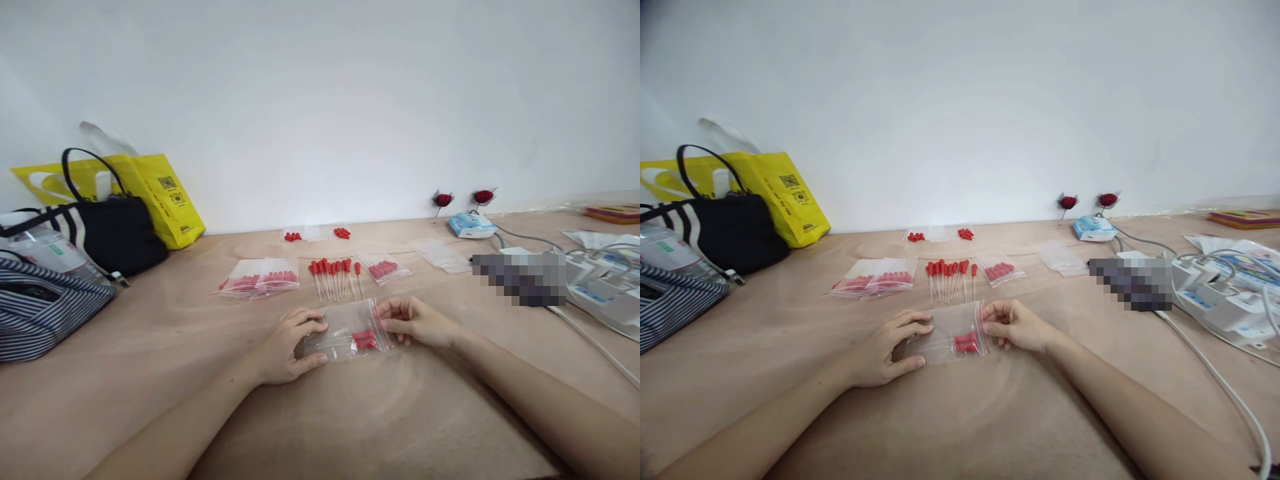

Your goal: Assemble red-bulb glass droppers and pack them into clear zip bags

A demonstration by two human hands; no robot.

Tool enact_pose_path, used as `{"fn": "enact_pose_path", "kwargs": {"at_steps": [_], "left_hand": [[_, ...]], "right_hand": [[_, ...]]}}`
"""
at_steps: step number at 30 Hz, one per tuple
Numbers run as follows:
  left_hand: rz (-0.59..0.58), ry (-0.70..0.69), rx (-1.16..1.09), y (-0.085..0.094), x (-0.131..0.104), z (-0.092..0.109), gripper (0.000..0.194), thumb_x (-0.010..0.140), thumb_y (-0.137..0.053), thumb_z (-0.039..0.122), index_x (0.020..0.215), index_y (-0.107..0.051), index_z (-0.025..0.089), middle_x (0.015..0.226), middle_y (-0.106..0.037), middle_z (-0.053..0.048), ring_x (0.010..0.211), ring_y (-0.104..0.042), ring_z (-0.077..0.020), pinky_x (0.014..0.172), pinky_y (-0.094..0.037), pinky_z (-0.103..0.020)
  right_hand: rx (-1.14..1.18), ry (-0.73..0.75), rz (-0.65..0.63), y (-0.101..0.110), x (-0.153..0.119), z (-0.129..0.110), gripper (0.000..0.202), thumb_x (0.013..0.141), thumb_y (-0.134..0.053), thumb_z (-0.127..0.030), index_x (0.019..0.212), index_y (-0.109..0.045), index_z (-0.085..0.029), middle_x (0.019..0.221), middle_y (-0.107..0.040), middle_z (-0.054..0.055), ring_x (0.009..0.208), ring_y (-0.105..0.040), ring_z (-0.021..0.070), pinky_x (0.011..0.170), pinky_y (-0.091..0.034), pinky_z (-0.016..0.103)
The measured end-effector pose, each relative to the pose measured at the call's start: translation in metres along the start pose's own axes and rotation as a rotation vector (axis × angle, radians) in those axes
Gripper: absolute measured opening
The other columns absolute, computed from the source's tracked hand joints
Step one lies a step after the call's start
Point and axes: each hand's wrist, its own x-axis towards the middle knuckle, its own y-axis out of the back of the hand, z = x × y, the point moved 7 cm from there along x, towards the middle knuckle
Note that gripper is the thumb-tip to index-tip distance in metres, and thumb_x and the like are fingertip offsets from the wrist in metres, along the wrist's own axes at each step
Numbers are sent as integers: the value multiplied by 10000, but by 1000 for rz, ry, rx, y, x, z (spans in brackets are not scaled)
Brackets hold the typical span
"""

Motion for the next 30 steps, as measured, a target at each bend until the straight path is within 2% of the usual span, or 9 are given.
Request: {"fn": "enact_pose_path", "kwargs": {"at_steps": [4,8,10,12,15,18,24,27,30], "left_hand": [[-18,1,-16,0,-1,0,409,771,-545,405,1130,-515,210,1232,-466,-100,1129,-432,-248,952,-347,-429],[-53,15,-51,1,-2,0,422,784,-528,398,1163,-506,212,1257,-441,-105,1154,-406,-262,963,-329,-451],[-47,1,-76,5,-3,1,403,786,-526,380,1157,-515,223,1255,-442,-97,1159,-401,-259,962,-335,-443],[-23,-10,-93,9,-4,1,378,786,-528,351,1145,-524,233,1250,-447,-87,1160,-399,-251,960,-341,-428],[-37,-11,-112,9,-7,-1,388,772,-546,310,1153,-513,244,1253,-450,-73,1158,-404,-242,969,-338,-412],[-94,-11,-132,4,-9,-4,419,772,-549,302,1183,-485,251,1264,-444,-62,1160,-410,-226,977,-337,-393],[-105,9,-128,2,-8,-4,418,780,-542,320,1189,-480,264,1278,-435,-55,1166,-409,-230,977,-334,-406],[-98,13,-128,4,-8,-2,418,768,-553,304,1179,-490,262,1273,-444,-56,1157,-420,-233,973,-339,-410],[-103,17,-124,4,-8,-2,418,760,-557,298,1173,-496,260,1275,-441,-57,1162,-417,-236,974,-338,-417]], "right_hand": [[-131,57,198,28,14,-6,282,653,-620,-402,744,-544,-146,509,-467,-57,403,-399,51,384,-317,189],[-450,165,423,45,42,-31,117,695,-552,-275,690,-542,-158,605,-546,-12,516,-490,88,472,-375,208],[-674,106,505,46,58,-40,74,708,-530,-224,731,-562,-161,708,-604,25,643,-552,120,579,-409,221],[-779,23,557,44,74,-44,132,713,-534,-218,814,-566,-139,804,-627,89,763,-578,177,652,-414,253],[-816,-79,618,41,90,-42,285,753,-507,-264,966,-509,-74,903,-606,197,871,-573,266,686,-413,312],[-827,-140,628,36,100,-35,319,776,-476,-262,1017,-471,-54,939,-591,224,907,-567,296,702,-411,334],[-790,-144,605,29,100,-38,266,754,-489,-232,967,-497,-73,947,-590,220,902,-567,296,692,-411,326],[-733,-103,625,38,86,-53,299,759,-472,-236,1016,-463,-84,891,-600,178,838,-578,249,652,-411,293],[-638,-52,640,54,59,-59,362,769,-395,-176,1126,-360,-123,758,-595,70,680,-575,167,572,-405,250]]}}
